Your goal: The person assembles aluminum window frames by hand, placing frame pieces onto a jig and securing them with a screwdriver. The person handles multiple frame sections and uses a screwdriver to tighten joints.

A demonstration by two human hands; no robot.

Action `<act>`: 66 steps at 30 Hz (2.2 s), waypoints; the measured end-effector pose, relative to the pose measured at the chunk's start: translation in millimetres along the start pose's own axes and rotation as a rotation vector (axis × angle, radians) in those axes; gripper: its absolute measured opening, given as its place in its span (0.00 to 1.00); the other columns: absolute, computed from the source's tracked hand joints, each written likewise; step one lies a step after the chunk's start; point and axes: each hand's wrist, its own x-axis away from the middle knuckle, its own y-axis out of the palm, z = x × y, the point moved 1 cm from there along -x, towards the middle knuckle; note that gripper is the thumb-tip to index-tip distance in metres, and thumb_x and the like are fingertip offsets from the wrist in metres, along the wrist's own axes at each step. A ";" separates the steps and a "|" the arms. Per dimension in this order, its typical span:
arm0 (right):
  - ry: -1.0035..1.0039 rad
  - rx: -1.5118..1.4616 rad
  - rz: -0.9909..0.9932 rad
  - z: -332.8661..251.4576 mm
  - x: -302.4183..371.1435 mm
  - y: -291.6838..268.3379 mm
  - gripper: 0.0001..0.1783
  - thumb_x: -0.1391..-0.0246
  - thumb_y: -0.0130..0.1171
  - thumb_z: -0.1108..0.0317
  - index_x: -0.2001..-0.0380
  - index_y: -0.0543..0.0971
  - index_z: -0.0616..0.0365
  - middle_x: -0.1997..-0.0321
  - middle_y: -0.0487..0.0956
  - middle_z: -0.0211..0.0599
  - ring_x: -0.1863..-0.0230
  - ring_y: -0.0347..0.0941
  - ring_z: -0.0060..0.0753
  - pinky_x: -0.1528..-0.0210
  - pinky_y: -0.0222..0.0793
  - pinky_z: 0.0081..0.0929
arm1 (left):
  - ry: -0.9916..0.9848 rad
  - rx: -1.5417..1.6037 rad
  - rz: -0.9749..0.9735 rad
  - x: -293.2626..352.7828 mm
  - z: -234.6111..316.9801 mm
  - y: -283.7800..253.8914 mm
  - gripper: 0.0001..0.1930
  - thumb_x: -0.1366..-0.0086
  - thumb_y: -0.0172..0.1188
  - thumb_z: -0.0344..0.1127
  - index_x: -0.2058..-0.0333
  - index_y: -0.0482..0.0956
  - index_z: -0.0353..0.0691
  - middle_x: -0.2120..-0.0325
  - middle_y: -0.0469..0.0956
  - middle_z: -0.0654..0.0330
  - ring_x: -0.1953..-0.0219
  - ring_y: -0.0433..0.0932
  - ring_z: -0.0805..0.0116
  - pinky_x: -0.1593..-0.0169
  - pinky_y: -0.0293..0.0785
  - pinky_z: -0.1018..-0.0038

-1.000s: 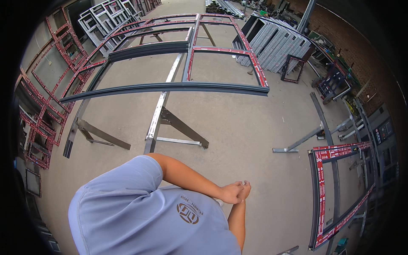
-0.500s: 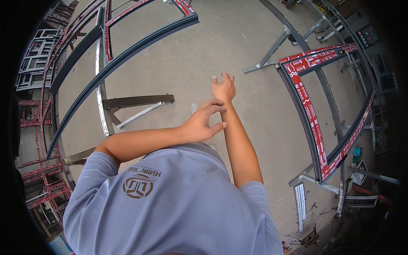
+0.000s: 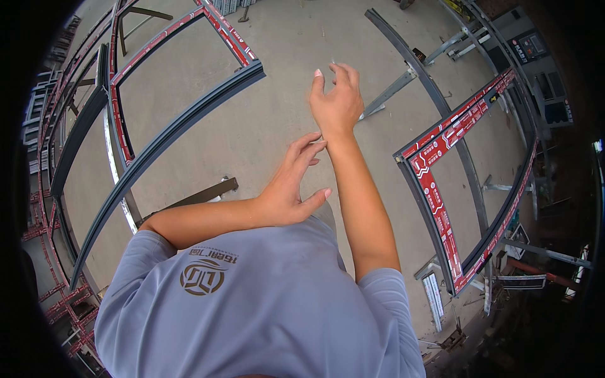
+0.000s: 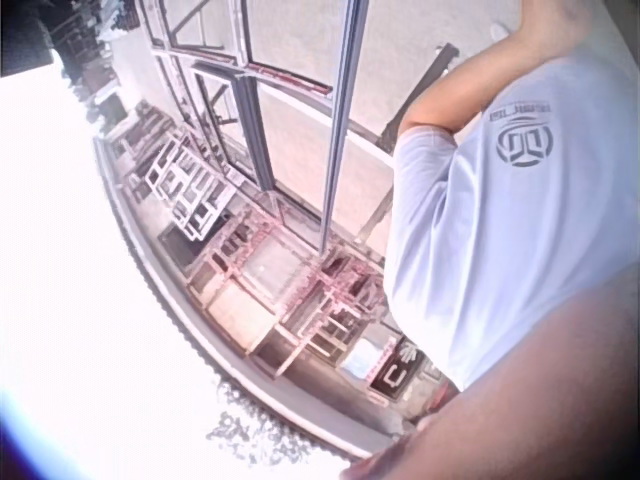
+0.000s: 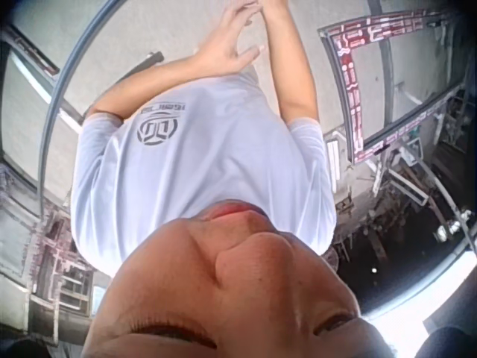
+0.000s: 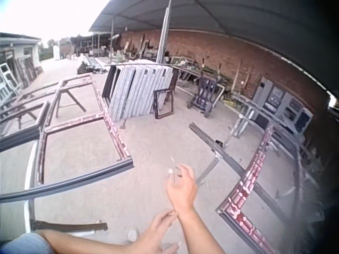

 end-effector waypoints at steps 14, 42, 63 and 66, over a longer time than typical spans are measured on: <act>-0.011 -0.010 -0.079 91.4 -199.8 140.2 0.20 0.42 0.65 0.55 0.52 0.83 0.56 0.44 0.79 0.33 0.58 0.82 0.39 0.56 0.77 0.41 | 0.017 -0.141 -0.071 -213.1 -111.6 -51.9 0.45 0.37 0.65 0.35 0.28 0.49 0.32 0.30 0.49 0.38 0.30 0.58 0.37 0.30 0.62 0.52; -0.477 0.225 -0.542 205.5 -652.4 484.8 0.20 0.43 0.67 0.59 0.51 0.83 0.59 0.40 0.75 0.46 0.44 0.77 0.54 0.44 0.75 0.48 | -0.367 0.356 0.276 -656.8 -334.5 -309.4 0.22 0.27 0.60 0.35 0.38 0.73 0.36 0.38 0.72 0.51 0.31 0.67 0.57 0.28 0.61 0.59; 0.099 -0.043 -0.678 405.4 -998.4 835.3 0.15 0.44 0.67 0.61 0.56 0.83 0.57 0.51 0.79 0.44 0.52 0.79 0.49 0.46 0.75 0.40 | -0.989 -0.447 0.708 -840.1 -623.5 -590.2 0.16 0.34 0.67 0.47 0.61 0.87 0.37 0.58 0.84 0.47 0.54 0.83 0.51 0.51 0.78 0.59; -0.092 -0.287 -0.694 327.1 -1073.2 883.4 0.12 0.43 0.66 0.64 0.59 0.83 0.59 0.52 0.80 0.43 0.55 0.80 0.47 0.49 0.76 0.37 | -0.925 -0.509 0.701 -881.1 -630.6 -618.2 0.16 0.34 0.66 0.47 0.61 0.87 0.38 0.59 0.84 0.47 0.59 0.83 0.50 0.54 0.79 0.59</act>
